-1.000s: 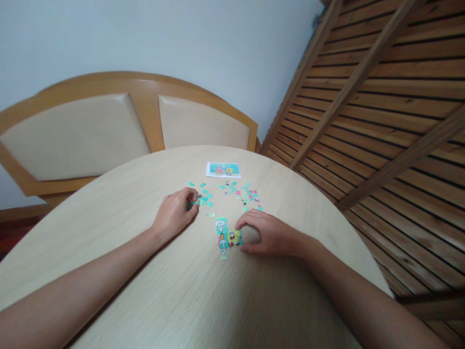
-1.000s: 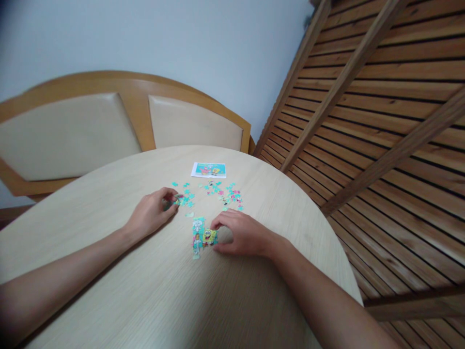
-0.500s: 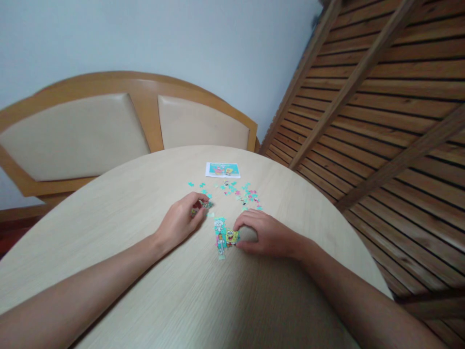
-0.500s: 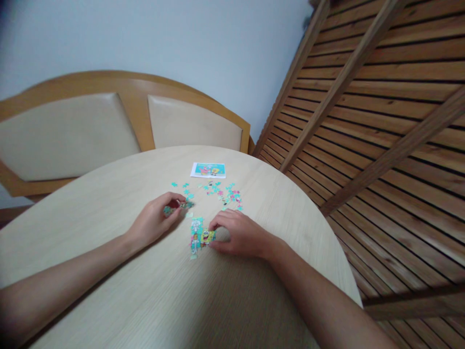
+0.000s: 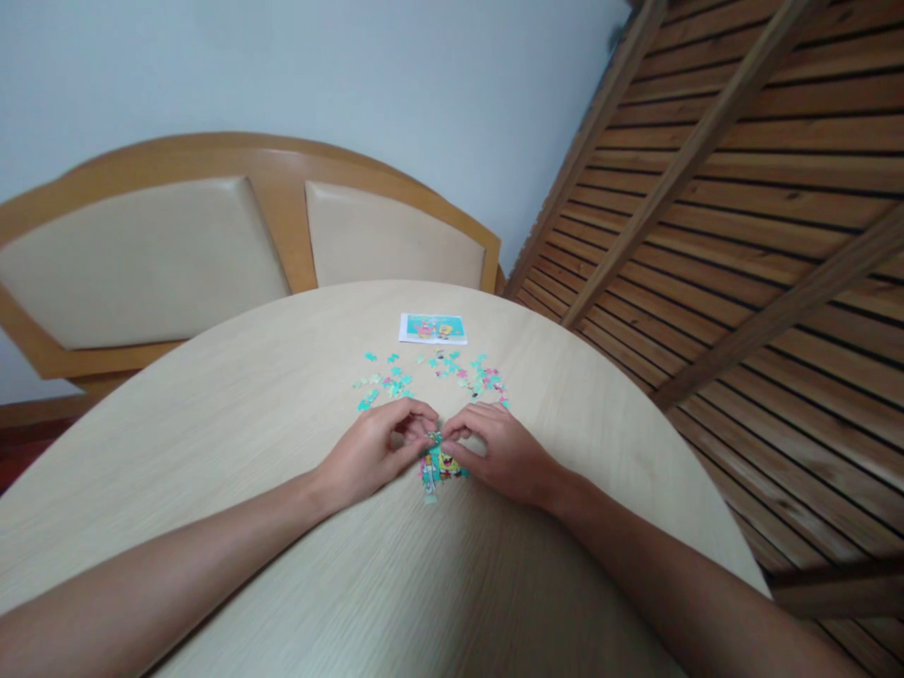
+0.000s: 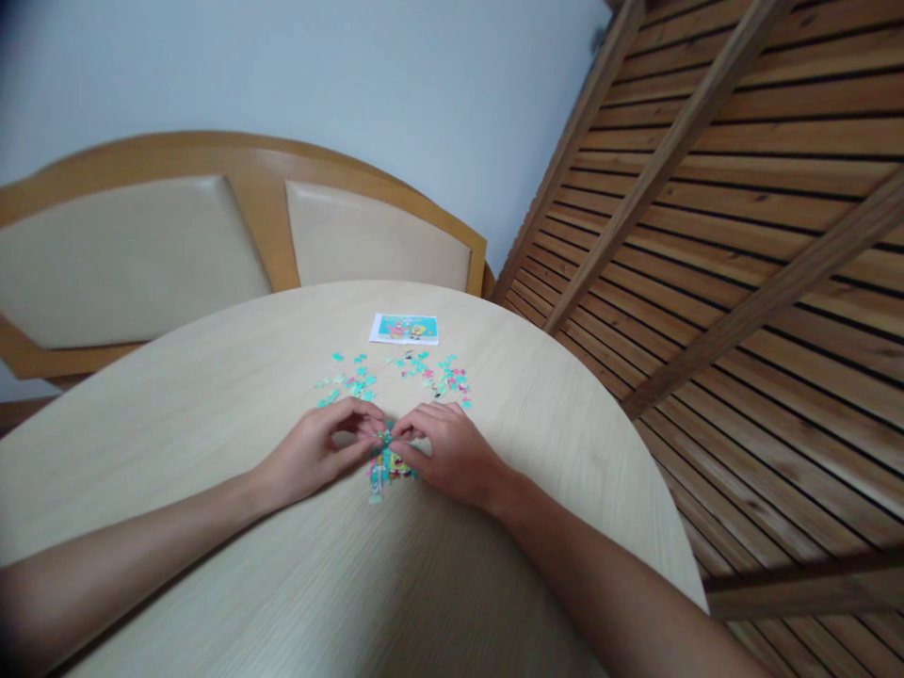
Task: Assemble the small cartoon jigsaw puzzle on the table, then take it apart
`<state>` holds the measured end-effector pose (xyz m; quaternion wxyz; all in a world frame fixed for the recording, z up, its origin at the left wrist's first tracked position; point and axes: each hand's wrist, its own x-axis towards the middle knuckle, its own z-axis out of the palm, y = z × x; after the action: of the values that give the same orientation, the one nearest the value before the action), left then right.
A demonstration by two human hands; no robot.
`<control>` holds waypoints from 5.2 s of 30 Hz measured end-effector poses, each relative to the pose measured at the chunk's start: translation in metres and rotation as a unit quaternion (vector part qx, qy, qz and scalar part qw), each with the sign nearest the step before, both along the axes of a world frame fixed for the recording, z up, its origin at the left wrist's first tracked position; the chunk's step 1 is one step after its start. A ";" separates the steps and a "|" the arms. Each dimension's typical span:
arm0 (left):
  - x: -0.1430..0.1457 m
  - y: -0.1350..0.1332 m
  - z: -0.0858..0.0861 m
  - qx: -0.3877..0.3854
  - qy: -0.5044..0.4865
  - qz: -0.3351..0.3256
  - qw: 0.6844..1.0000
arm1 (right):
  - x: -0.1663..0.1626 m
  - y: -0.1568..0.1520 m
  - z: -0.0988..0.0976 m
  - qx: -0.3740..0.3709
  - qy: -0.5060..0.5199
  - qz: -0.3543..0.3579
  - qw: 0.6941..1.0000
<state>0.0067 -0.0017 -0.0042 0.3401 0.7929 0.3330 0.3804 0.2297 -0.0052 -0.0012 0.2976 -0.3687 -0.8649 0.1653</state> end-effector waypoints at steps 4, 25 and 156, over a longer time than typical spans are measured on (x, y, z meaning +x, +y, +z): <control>0.003 -0.002 -0.001 -0.057 -0.025 -0.019 0.998 | -0.001 -0.002 0.001 -0.006 0.006 0.001 1.000; -0.005 0.002 0.000 0.102 0.077 -0.063 0.990 | -0.001 -0.003 0.006 -0.098 0.045 -0.013 0.994; -0.008 0.005 0.004 0.212 0.195 -0.199 0.937 | 0.050 0.036 -0.015 0.051 -0.128 -0.104 0.985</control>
<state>-0.0018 0.0032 0.0001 0.1610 0.9553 0.1394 0.2049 0.2801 0.0305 -0.0167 0.2188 -0.4593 -0.8600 0.0407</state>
